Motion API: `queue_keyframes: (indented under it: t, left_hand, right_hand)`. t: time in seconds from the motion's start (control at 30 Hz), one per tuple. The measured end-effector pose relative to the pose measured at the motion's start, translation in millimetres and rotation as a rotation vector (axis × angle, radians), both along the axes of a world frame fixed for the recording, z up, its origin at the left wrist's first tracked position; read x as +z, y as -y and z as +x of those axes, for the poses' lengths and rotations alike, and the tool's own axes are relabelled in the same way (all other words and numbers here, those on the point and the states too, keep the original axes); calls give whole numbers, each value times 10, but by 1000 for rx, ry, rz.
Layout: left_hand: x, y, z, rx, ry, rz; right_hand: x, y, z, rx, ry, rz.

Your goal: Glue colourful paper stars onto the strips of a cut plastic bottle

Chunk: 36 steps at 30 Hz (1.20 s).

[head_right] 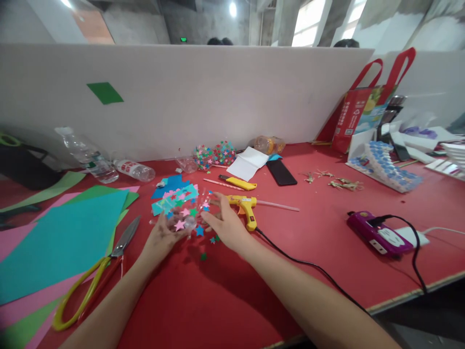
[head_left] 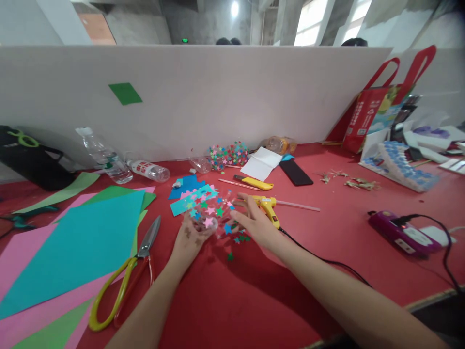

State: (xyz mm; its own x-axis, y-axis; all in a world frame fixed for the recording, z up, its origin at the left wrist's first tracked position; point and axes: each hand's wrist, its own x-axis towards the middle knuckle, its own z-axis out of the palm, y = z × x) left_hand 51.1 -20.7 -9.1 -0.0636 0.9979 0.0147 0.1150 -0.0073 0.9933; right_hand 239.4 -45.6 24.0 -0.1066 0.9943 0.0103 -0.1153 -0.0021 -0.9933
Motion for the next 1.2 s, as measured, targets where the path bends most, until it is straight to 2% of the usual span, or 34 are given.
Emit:
queue_keyframes:
  t: [0.13, 0.3, 0.53, 0.7, 0.77, 0.83, 0.9, 1.03, 1.2]
  left_hand:
    - [159, -15, -112, -16, 14, -16]
    - [353, -94, -315, 111, 75, 3]
    - [382, -49, -265, 151, 108, 15]
    - [460, -8, -210, 171, 91, 23]
    - [482, -10, -212, 178, 89, 21]
    - [489, -17, -219, 179, 87, 23]
    - [484, -24, -224, 173, 79, 26]
    - [471, -29, -226, 170, 56, 39]
    - [453, -52, -252, 188, 29, 62]
  right_hand:
    - [-82, -10, 4, -22, 114, 96]
    - [-111, -54, 31, -30, 222, 234]
    - [-130, -71, 16, 32, 298, 308]
    - [-97, -117, 127, -62, 326, 339]
    - [-53, -165, 235, -124, 467, 365]
    - [9, -214, 363, -179, 702, 384]
    - [74, -243, 478, -181, 850, 385]
    - [147, -206, 547, -94, 1030, 424]
    - [68, -100, 396, 61, 1209, 545]
